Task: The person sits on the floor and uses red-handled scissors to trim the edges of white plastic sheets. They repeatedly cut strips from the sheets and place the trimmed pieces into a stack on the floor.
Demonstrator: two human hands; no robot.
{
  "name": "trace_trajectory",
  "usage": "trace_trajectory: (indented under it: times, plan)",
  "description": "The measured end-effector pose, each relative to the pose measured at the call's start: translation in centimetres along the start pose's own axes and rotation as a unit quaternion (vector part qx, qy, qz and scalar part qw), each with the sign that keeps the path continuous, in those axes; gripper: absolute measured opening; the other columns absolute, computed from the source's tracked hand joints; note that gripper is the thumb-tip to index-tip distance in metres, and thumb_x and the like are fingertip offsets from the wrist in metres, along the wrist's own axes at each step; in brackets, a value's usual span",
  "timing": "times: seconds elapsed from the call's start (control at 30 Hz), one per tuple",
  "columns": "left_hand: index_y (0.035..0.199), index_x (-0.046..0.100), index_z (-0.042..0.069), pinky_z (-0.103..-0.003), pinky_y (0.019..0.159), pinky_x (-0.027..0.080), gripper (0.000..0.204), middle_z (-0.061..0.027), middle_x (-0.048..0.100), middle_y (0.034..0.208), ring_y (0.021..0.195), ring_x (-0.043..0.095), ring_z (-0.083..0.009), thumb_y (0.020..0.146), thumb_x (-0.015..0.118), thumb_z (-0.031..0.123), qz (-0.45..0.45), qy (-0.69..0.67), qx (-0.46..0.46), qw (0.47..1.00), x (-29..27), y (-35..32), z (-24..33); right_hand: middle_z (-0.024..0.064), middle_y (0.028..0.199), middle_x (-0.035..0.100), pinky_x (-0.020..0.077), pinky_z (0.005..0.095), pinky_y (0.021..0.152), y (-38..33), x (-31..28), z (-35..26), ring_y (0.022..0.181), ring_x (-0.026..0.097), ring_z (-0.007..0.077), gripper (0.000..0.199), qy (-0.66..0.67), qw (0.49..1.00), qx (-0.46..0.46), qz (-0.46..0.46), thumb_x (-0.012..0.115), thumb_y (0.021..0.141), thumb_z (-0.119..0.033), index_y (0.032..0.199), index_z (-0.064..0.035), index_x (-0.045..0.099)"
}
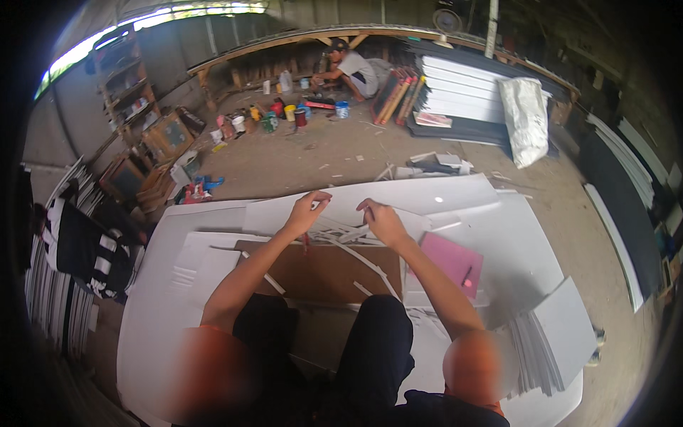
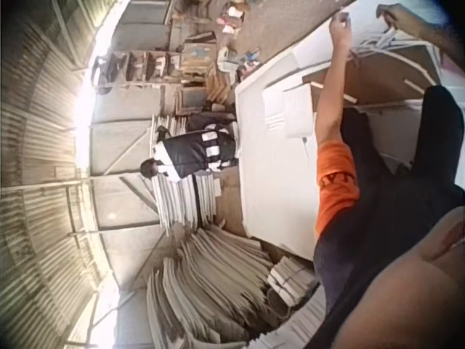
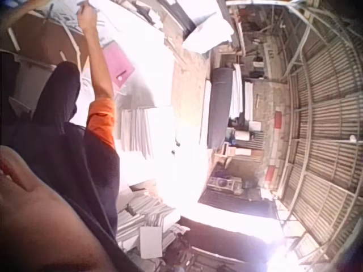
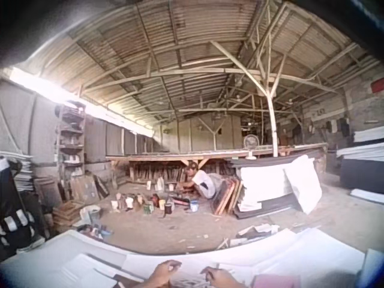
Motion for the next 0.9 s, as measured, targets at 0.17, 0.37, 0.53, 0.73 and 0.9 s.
trace_trajectory:
  times: [0.17, 0.37, 0.53, 0.73, 0.9]
  plan:
    - [0.090, 0.058, 0.004, -0.035, 0.072, 0.046, 0.020, -0.0103, 0.061, 0.086, 0.080, 0.059, -0.0253, 0.077, 0.054, 0.019, 0.015, 0.169, -0.165, 0.972, -13.1, -7.6, -11.4, 0.0144, 0.070, 0.059, 0.0445, 0.0371, 0.065, 4.7, 16.7, -3.6, 0.068, 0.058, 0.0275, 0.019, -0.058, 0.971, -0.073, -0.220, 0.040, 0.080, -0.012, 0.090, -0.0046, 0.054]
    - [0.089, 0.057, 0.009, -0.040, 0.076, 0.045, 0.024, -0.0125, 0.059, 0.089, 0.087, 0.055, -0.0289, 0.075, 0.055, 0.028, -0.080, 0.393, -0.256, 0.880, -21.8, -16.3, -17.6, 0.0188, 0.087, 0.058, 0.0429, 0.0416, 0.074, 5.2, 30.0, -5.7, 0.082, 0.055, 0.0340, 0.020, -0.197, 0.904, -0.154, -0.346, 0.044, 0.079, -0.017, 0.088, -0.0054, 0.058]
    - [0.091, 0.059, 0.011, -0.039, 0.079, 0.044, 0.024, -0.0072, 0.057, 0.097, 0.098, 0.050, -0.0257, 0.076, 0.055, 0.029, -0.142, 0.429, -0.322, 0.832, -25.3, -22.1, -22.0, 0.0166, 0.085, 0.060, 0.0449, 0.0385, 0.072, 8.4, 38.4, -4.5, 0.082, 0.057, 0.0316, 0.020, -0.165, 0.918, -0.122, -0.341, 0.045, 0.078, -0.014, 0.090, -0.0033, 0.057]
    - [0.092, 0.058, 0.010, -0.041, 0.080, 0.044, 0.026, -0.0085, 0.055, 0.098, 0.099, 0.049, -0.0257, 0.074, 0.058, 0.029, -0.135, 0.456, -0.402, 0.782, -30.6, -29.5, -29.3, 0.0193, 0.086, 0.057, 0.0419, 0.0416, 0.075, 10.9, 48.4, -6.1, 0.084, 0.053, 0.0343, 0.018, -0.081, 0.915, -0.142, -0.368, 0.046, 0.078, -0.014, 0.086, -0.0012, 0.056]
    - [0.114, 0.040, 0.010, -0.055, 0.083, 0.036, 0.050, -0.0110, 0.032, 0.123, 0.115, 0.030, -0.0314, 0.074, 0.059, 0.034, -0.056, 0.394, -0.558, 0.728, -29.9, -35.9, -35.0, 0.0210, 0.100, 0.049, 0.0377, 0.0387, 0.082, 11.7, 56.3, -2.3, 0.093, 0.047, 0.0338, 0.026, -0.042, 0.946, -0.135, -0.293, 0.051, 0.078, -0.013, 0.101, 0.0014, 0.047]
Point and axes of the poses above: each hand's wrist, its own y-axis towards the middle knuckle, its own x-axis out of the palm, z = x × y, the point moved 6 cm from there along y, towards the middle knuckle
